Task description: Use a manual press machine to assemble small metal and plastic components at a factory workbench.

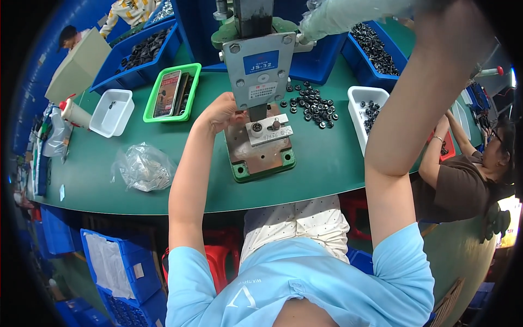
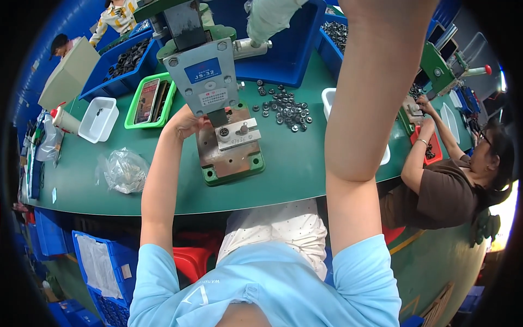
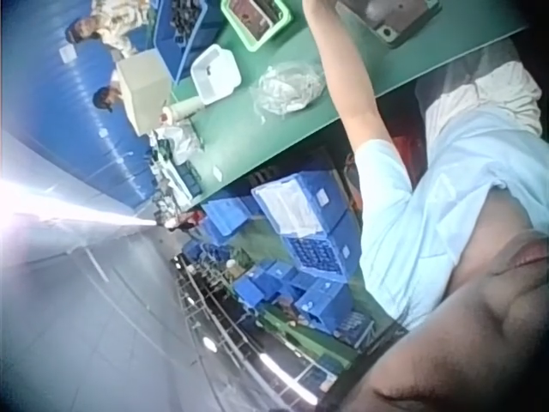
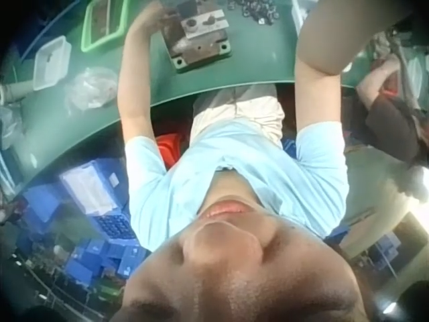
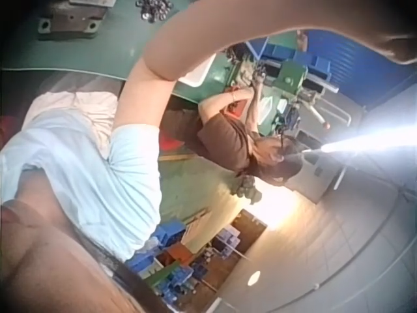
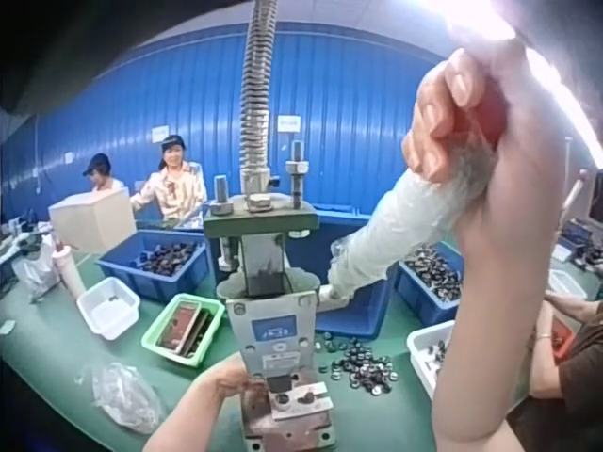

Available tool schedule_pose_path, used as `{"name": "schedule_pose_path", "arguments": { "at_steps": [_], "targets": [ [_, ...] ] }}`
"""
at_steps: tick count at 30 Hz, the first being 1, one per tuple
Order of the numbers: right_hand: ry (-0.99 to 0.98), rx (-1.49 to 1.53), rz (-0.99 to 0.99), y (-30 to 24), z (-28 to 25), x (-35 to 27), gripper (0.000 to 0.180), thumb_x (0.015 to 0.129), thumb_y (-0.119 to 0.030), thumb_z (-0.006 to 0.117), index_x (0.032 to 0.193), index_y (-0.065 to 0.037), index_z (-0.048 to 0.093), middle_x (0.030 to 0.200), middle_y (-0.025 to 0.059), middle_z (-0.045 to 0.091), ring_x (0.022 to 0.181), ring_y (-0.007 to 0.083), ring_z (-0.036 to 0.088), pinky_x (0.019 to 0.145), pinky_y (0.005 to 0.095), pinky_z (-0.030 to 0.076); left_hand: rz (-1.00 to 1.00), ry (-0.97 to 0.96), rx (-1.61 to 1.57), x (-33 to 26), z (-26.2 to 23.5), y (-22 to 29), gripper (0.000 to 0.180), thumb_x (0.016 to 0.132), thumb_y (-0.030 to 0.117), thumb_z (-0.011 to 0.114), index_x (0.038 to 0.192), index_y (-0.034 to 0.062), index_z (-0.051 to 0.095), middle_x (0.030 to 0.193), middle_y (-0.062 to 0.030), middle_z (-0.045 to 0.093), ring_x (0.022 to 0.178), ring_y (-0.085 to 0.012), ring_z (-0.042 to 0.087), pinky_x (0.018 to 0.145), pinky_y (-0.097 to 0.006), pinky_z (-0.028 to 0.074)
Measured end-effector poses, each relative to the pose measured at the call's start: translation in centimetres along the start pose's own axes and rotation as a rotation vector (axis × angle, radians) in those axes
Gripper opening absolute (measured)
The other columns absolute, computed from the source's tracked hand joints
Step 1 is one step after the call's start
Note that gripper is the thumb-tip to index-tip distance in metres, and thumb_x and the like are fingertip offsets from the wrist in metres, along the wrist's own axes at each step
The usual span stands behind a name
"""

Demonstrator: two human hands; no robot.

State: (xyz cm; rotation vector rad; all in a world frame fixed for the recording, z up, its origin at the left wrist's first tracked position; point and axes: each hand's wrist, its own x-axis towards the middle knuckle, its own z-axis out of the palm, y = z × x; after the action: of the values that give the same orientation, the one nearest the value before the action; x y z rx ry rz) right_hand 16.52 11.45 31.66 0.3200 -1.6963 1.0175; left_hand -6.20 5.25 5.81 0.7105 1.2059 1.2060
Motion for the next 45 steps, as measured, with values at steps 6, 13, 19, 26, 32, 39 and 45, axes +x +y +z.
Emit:
{"name": "schedule_pose_path", "arguments": {
  "at_steps": [6,13,19,26,32,39,45],
  "targets": [
    [0.201,-0.039,-0.055,2.4,0.4,0.1,0.023,0.088,-0.03,0.05,0.087,-0.008,0.055,0.088,0.0087,0.058,0.074,0.0167,0.056,0.071,0.03,0.043,0.361,0.27,-0.103,-1.6,0.6,-0.7,0.02,0.084,0.007,0.061,0.104,0.0017,0.061,0.092,-0.0051,0.064,0.078,-0.0088,0.059,0.062,-0.02,0.046],
    [0.486,-0.426,0.589,11.3,-1.8,-15.0,0.01,0.082,-0.015,0.062,0.083,-0.005,0.064,0.084,0.0046,0.064,0.074,0.0125,0.058,0.07,0.0244,0.045,0.608,0.614,-0.111,-7.1,1.4,-4.2,0.033,0.086,0.004,0.061,0.117,-0.0015,0.052,0.095,-0.0117,0.062,0.084,-0.0196,0.064,0.072,-0.027,0.054],
    [-0.018,-0.755,0.513,15.6,5.4,-25.8,0.014,0.074,-0.013,0.07,0.087,-0.008,0.072,0.086,0.0052,0.068,0.085,0.0192,0.056,0.082,0.0313,0.044,0.563,0.464,-0.165,-7.7,4.9,-7.0,0.045,0.081,-0.004,0.062,0.122,0.0007,0.045,0.094,-0.0133,0.064,0.087,-0.0198,0.065,0.078,-0.028,0.053],
    [0.282,-0.595,0.63,12.5,-1.6,-25.8,0.011,0.079,-0.013,0.067,0.085,-0.005,0.072,0.085,0.0046,0.068,0.088,0.0164,0.057,0.082,0.0294,0.042,0.604,0.459,-0.106,-5.1,6.7,-6.3,0.051,0.078,-0.004,0.066,0.12,0.0037,0.038,0.087,-0.0131,0.067,0.083,-0.015,0.064,0.076,-0.026,0.05],
    [0.312,-1.675,0.59,9.8,-12.9,-25.3,0.021,0.076,-0.011,0.07,0.097,-0.007,0.068,0.096,0.0092,0.066,0.096,0.025,0.056,0.087,0.0339,0.041,0.658,0.51,-0.201,-3.5,7.1,-6.8,0.052,0.077,-0.004,0.067,0.119,0.0026,0.038,0.091,-0.0115,0.062,0.082,-0.0169,0.064,0.076,-0.027,0.05],
    [-0.164,-1.179,0.603,14.1,-5.8,-27.3,0.019,0.069,-0.012,0.074,0.086,-0.007,0.067,0.085,0.0059,0.063,0.085,0.0252,0.053,0.079,0.037,0.042,0.673,0.576,-0.161,-3.5,7.4,-7.0,0.053,0.076,-0.004,0.068,0.119,0.0026,0.038,0.099,-0.0113,0.052,0.087,-0.0187,0.063,0.074,-0.027,0.051],
    [-0.151,-1.361,0.605,17.2,-3.9,-28.4,0.015,0.068,-0.01,0.071,0.081,-0.008,0.066,0.077,0.0053,0.059,0.084,0.0245,0.052,0.075,0.0372,0.043,0.68,0.559,-0.182,-3.9,7.2,-6.5,0.057,0.075,-0.004,0.069,0.121,0.0026,0.037,0.102,-0.0126,0.049,0.088,-0.0212,0.063,0.075,-0.028,0.052]
  ]
}}
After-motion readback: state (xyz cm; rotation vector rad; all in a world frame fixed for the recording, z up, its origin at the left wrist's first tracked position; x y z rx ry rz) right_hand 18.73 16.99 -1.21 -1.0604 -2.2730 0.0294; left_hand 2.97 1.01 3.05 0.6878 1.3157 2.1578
